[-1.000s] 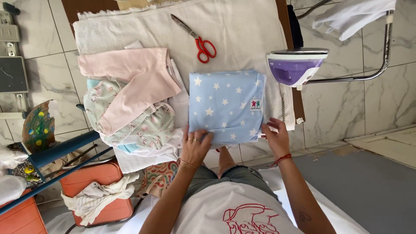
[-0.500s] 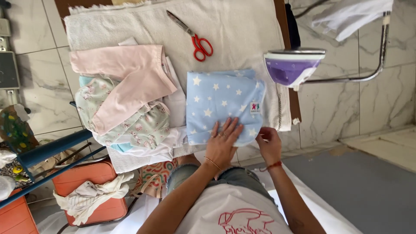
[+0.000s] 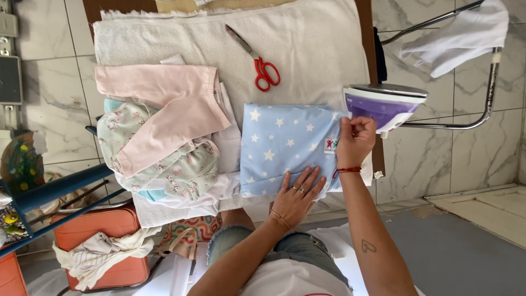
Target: Ironing and folding various baby garments on a workspace
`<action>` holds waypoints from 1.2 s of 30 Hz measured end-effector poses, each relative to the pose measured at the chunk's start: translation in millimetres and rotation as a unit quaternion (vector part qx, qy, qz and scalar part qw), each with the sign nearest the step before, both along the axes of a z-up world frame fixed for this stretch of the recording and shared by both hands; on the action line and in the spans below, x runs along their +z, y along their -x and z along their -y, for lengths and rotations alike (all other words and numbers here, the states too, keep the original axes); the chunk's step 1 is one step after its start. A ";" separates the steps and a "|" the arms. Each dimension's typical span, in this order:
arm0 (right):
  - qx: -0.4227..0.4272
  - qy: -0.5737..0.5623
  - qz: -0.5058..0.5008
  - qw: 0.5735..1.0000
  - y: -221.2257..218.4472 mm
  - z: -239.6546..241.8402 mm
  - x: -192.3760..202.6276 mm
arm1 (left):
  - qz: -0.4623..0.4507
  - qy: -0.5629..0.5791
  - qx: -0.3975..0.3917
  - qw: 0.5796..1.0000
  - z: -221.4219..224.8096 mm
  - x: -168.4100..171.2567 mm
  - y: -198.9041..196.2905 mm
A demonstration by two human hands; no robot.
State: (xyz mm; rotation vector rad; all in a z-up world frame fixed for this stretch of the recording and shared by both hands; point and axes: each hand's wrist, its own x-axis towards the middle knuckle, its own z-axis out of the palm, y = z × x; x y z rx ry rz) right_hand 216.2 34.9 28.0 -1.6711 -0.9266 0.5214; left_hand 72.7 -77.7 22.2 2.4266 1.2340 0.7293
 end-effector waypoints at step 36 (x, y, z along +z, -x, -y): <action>0.019 0.124 0.261 0.957 -1.0 -14.3 -18.4 | -0.119 0.061 0.283 0.950 -177.6 -32.3 75.3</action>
